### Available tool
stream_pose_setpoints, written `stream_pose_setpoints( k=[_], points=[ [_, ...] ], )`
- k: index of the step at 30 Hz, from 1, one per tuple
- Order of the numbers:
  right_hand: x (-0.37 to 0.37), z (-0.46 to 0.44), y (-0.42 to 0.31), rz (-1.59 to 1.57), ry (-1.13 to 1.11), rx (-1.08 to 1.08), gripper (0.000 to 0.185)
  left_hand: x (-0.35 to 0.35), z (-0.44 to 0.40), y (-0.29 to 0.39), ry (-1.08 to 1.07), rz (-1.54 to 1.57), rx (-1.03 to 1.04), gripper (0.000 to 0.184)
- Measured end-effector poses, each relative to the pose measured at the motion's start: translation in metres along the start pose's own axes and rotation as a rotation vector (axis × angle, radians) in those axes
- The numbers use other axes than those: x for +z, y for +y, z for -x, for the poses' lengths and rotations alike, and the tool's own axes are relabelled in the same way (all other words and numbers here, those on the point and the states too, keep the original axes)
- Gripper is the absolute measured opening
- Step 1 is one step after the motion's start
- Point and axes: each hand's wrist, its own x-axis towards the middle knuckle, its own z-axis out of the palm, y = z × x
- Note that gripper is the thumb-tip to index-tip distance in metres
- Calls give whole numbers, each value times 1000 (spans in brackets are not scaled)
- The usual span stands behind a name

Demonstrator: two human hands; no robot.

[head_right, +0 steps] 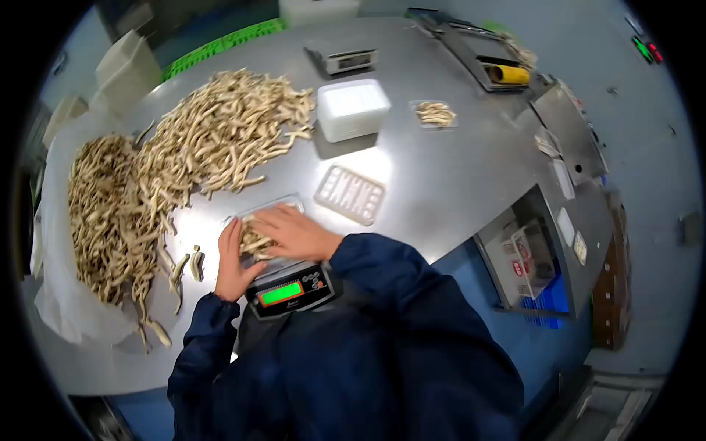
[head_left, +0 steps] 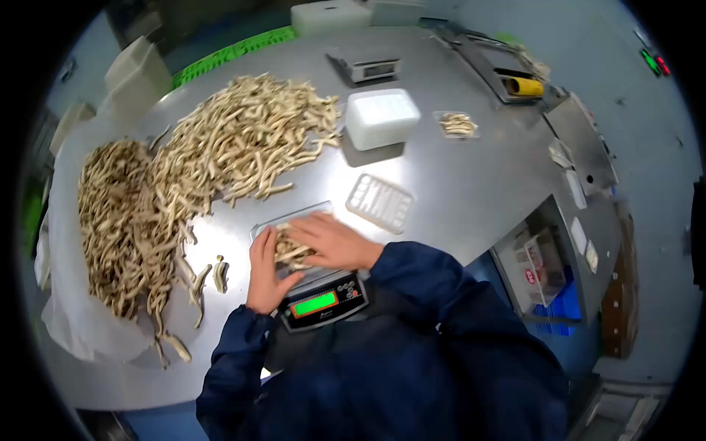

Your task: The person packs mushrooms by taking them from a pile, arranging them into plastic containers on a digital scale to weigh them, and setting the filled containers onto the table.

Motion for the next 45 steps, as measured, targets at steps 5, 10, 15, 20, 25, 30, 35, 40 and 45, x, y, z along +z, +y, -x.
stream_pose_setpoints(
  k=[5,10,15,20,25,30,35,40,45],
  points=[
    [-24,6,10,-167,254,293,50,-15,-8,3,32,-137,-2,102],
    [-13,9,8,-59,134,359,55,-15,-24,9,-137,-314,12,111],
    [2,-7,-2,15,103,141,45,-5,-28,6,-148,-238,57,101],
    [8,-9,3,-31,123,237,44,-1,-32,3,-195,-290,79,105],
    [7,-2,-7,45,106,153,46,-1,-27,7,-179,-301,67,112],
    [5,-6,-7,13,99,127,41,-3,-26,4,-183,-298,46,106],
    [12,-4,-7,-16,169,153,41,-3,-24,3,-176,-275,62,100],
    [11,-6,-13,10,95,146,44,0,-22,-2,-186,-263,44,107],
    [7,-8,-21,52,74,181,58,-1,-20,-2,-182,-263,5,109]
  ],
)
